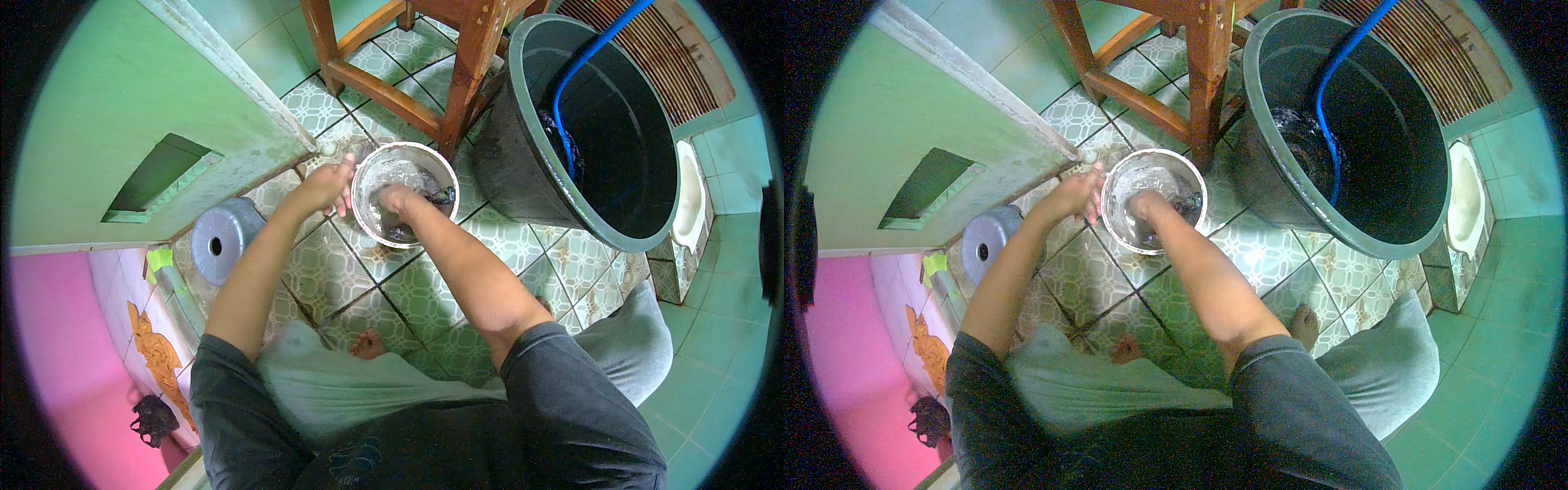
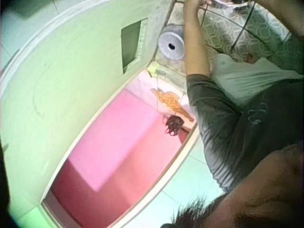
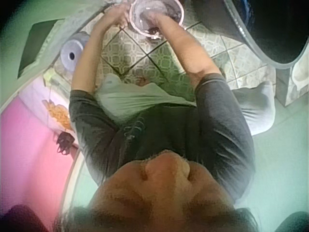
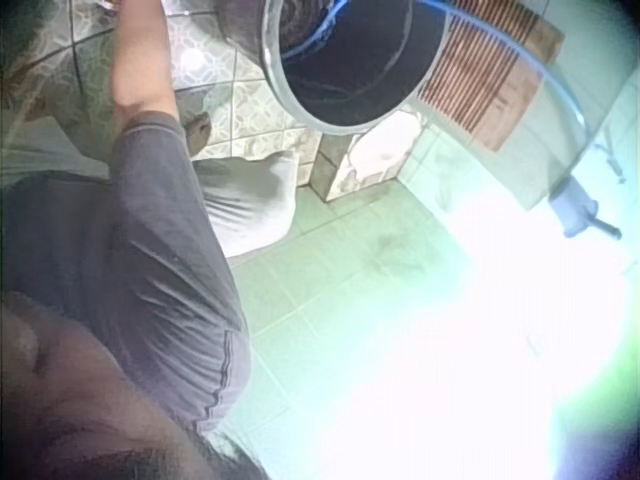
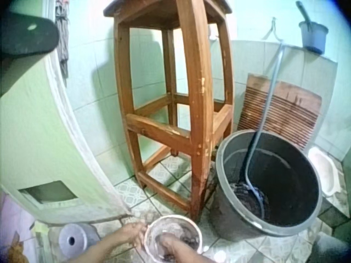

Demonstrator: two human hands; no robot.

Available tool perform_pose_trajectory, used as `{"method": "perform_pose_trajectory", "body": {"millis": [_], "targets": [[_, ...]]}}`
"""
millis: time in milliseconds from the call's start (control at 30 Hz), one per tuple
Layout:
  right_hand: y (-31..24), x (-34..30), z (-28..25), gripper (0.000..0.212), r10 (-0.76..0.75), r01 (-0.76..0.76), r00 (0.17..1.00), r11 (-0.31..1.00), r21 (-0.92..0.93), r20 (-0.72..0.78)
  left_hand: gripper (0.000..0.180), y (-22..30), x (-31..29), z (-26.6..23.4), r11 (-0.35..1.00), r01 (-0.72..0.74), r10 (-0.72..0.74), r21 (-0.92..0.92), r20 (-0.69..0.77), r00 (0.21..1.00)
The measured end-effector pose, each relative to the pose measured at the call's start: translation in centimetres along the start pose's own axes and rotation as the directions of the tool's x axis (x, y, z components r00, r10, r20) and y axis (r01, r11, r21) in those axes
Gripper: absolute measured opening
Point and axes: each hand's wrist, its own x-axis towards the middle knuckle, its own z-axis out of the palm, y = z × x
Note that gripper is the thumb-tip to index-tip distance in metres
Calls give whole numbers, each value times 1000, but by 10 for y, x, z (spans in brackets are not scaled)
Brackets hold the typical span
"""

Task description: The person uses a blue hose to spray water onto a squat toilet, a bucket, and the floor, and later uses a blue scoop to pour water from a bucket into a smaller container to wash out a cloth.

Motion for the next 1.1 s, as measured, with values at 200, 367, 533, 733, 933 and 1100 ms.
{"method": "perform_pose_trajectory", "body": {"millis": [200, 367, 533, 733, 933, 1100], "targets": [[-96, -86, 17, 23, 7, -82, 993, 752, 654, 116, 63, -29, -27, -26, 928, 134, -123, -347, 53, 991], [-129, -91, -9, 23, 40, -42, 999, 240, 970, 33, 48, -17, -19, -20, 931, 63, 0, -360, 172, 985], [-101, -76, 26, 51, -260, 68, 945, 750, 658, 199, 46, -8, -19, -18, 941, 98, -38, -325, 186, 982], [-142, -111, -10, 59, -79, -89, 986, 480, 872, 145, 45, -21, -28, -23, 901, 96, -21, -423, 180, 984], [-104, -130, 18, 31, -222, 149, 929, 957, 248, 297, 44, -20, -25, -24, 899, 129, -59, -419, 176, 983], [-137, -111, -17, 53, -53, -32, 997, 414, 910, 59, 43, -21, -31, -26, 916, 155, -73, -370, 227, 971]]}}
